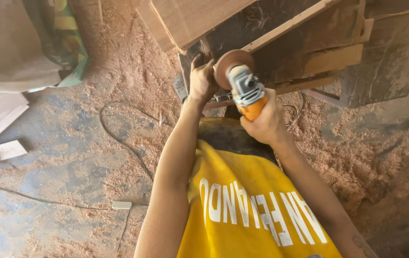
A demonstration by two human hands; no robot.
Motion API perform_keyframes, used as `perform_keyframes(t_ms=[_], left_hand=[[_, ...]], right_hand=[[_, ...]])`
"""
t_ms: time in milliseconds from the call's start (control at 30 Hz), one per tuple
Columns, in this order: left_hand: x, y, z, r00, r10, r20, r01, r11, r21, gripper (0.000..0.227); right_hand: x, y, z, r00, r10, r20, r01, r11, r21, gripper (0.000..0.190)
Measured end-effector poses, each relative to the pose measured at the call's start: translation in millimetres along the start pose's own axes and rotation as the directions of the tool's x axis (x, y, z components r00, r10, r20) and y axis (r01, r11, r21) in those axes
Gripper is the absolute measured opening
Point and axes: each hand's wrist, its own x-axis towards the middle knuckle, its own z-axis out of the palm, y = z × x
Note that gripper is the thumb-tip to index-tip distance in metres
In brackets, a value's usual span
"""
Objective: The person uses an angle grinder with a sanding disc to smooth the surface of a wooden plank. They hold the plank with one hand and operate the tool with the other, moving it back and forth along the length of the wood.
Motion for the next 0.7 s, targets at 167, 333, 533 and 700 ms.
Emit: perform_keyframes(t_ms=[167,333,533,700], left_hand=[[0,13,-11,0.984,0.143,-0.104,-0.146,0.989,-0.022,0.034],[-4,-2,4,0.999,-0.007,-0.035,0.006,1.000,-0.026,0.023],[-2,5,-2,0.994,0.066,-0.082,-0.064,0.998,0.022,0.020],[2,28,-12,0.998,0.025,-0.057,-0.023,1.000,0.021,0.028]], right_hand=[[3,-6,-2,0.999,-0.017,0.040,0.018,1.000,-0.019,0.071],[12,19,-23,0.998,0.061,0.013,-0.061,0.998,-0.003,0.068],[33,88,-85,0.982,0.128,-0.141,-0.135,0.990,-0.038,0.070],[76,147,-145,0.934,0.240,-0.265,-0.251,0.968,-0.005,0.081]])
